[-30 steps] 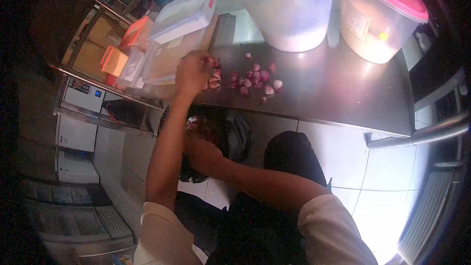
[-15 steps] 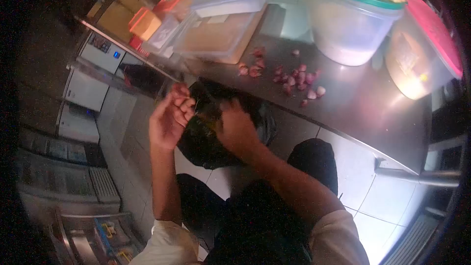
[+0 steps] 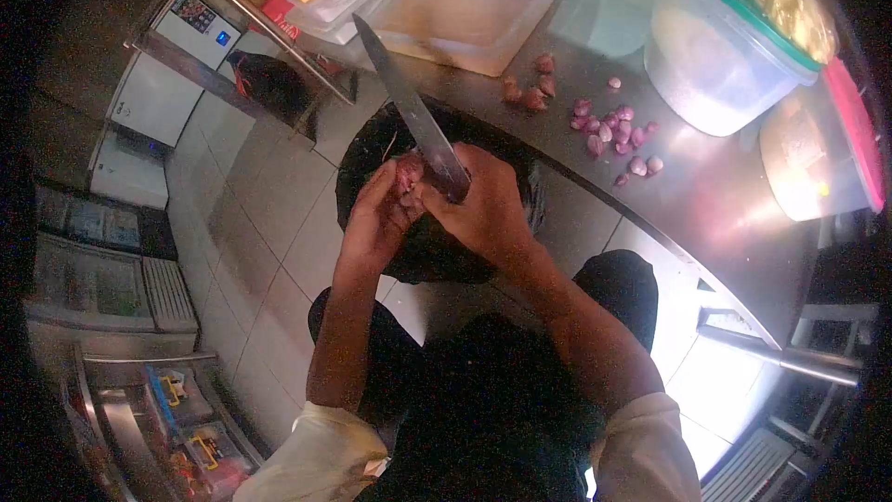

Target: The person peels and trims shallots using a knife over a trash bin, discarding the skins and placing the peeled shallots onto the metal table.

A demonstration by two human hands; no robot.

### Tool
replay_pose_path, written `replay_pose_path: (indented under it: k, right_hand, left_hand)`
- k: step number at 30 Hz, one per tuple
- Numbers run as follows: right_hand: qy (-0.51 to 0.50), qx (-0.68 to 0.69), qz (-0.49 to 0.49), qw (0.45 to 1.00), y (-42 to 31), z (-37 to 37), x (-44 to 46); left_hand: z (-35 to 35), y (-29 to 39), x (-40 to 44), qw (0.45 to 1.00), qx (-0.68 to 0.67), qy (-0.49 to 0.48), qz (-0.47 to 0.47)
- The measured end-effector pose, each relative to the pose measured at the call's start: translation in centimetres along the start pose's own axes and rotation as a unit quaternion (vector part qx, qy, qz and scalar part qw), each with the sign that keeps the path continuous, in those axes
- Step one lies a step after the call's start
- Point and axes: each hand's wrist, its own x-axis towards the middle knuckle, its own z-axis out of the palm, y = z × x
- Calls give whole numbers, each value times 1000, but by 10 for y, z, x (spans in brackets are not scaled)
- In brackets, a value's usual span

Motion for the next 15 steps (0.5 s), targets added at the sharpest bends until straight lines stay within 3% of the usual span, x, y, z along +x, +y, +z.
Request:
replay_pose_path:
  k: [3, 7, 10, 15]
  right_hand:
    - [-53, 23, 41, 998, -8, -4, 3]
    - [-66, 66, 47, 995, -18, -3, 3]
    - [-12, 0, 13, 1000, -22, -3, -1]
    - [-52, 50, 70, 995, -20, -6, 2]
  left_hand:
    - [2, 1, -3, 999, 34, -1, 11]
    - [4, -2, -6, 994, 89, 28, 56]
    - [3, -1, -9, 988, 127, 0, 83]
    - [9, -1, -12, 979, 179, -16, 100]
